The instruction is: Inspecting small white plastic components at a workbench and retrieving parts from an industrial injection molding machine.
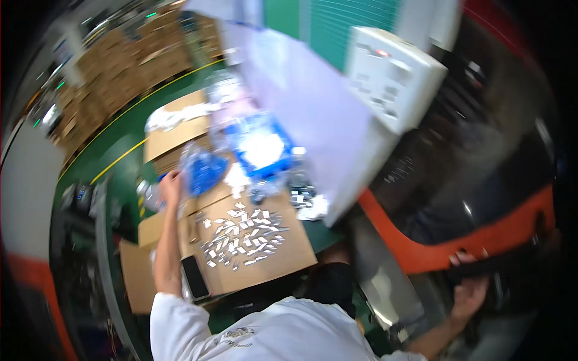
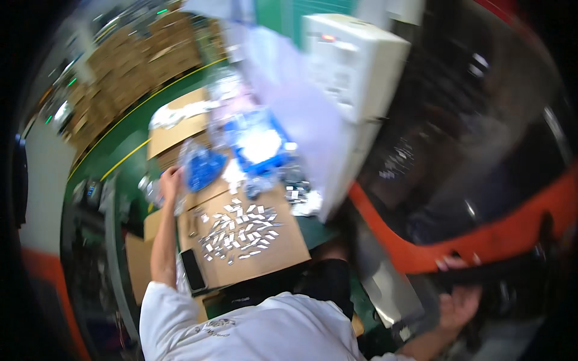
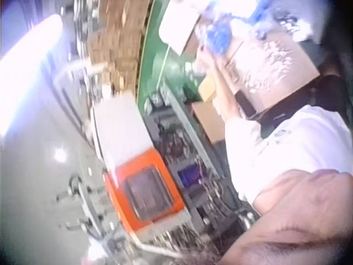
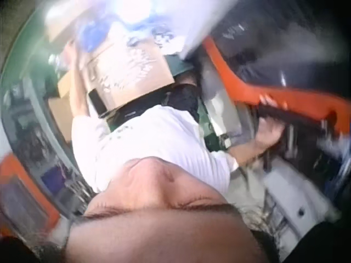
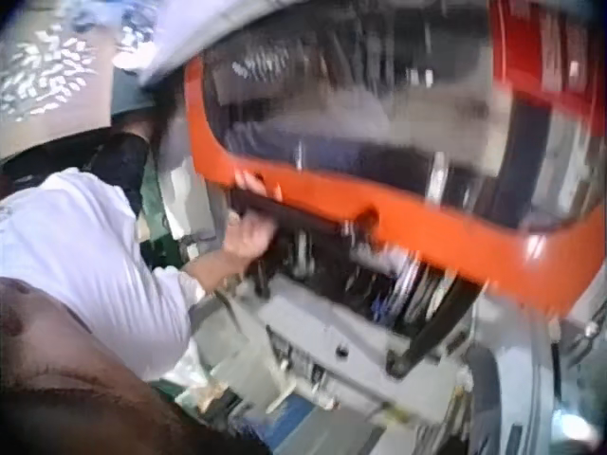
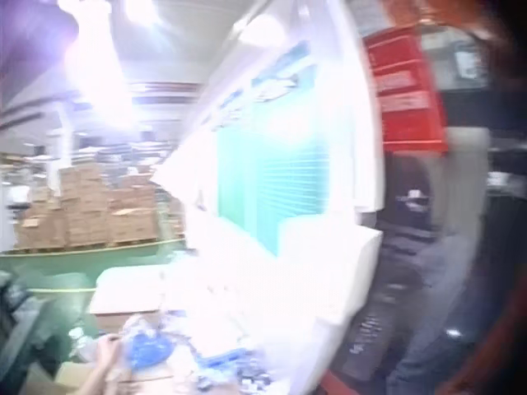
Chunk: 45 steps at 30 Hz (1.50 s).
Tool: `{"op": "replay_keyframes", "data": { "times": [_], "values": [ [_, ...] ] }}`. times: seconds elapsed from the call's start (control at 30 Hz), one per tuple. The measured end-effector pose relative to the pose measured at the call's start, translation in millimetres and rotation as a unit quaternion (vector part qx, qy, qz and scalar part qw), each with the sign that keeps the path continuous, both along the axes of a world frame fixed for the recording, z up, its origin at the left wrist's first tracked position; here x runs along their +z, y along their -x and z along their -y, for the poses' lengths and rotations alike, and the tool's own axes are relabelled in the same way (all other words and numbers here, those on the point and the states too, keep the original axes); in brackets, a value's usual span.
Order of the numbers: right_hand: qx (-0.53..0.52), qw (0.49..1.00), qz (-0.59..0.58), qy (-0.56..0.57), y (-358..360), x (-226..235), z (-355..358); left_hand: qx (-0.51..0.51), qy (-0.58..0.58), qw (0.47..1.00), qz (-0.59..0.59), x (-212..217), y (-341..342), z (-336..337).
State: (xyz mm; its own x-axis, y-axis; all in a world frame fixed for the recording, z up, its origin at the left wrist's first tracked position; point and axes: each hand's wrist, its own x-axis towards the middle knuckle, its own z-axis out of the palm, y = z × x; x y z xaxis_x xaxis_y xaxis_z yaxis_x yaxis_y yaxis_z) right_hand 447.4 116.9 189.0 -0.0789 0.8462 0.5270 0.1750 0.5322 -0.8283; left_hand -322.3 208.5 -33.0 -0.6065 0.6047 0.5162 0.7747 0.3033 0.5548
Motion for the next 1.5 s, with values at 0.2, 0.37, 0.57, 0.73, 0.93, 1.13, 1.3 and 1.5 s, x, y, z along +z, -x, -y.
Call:
{"op": "replay_keyframes", "data": {
  "times": [0.2,0.37,0.57,0.73,0.93,1.13,1.3,1.5],
  "values": [
    [-0.021,0.98,0.178,-0.089,-21.1,25.4,-14.5,-0.162,0.039,0.951,0.259,-64.2,95.1,-28.4],
    [-0.294,0.951,-0.027,-0.089,-106.5,64.0,-56.4,-0.052,0.218,0.974,0.035,-62.7,91.1,-104.7],
    [-0.441,0.883,-0.133,-0.092,-271.9,67.3,-160.3,-0.085,0.143,0.986,-0.022,12.7,55.0,-151.3],
    [-0.43,0.836,-0.34,0.013,-363.4,41.2,-241.7,-0.093,0.063,0.992,-0.051,65.2,19.9,-181.0],
    [-0.375,0.832,-0.407,0.031,-336.1,64.6,-301.5,-0.057,-0.014,0.995,-0.085,107.6,14.5,-182.0],
    [-0.389,0.802,-0.45,0.055,-344.4,69.8,-315.9,-0.057,-0.044,0.991,-0.116,111.5,-1.9,-192.3],
    [-0.336,0.804,-0.49,-0.004,-386.7,38.8,-327.9,-0.066,-0.063,0.987,-0.133,103.6,-19.3,-194.6],
    [-0.204,0.801,-0.562,-0.031,-364.6,40.1,-330.6,-0.044,-0.091,0.983,-0.155,93.4,-13.1,-164.3]
  ]
}}
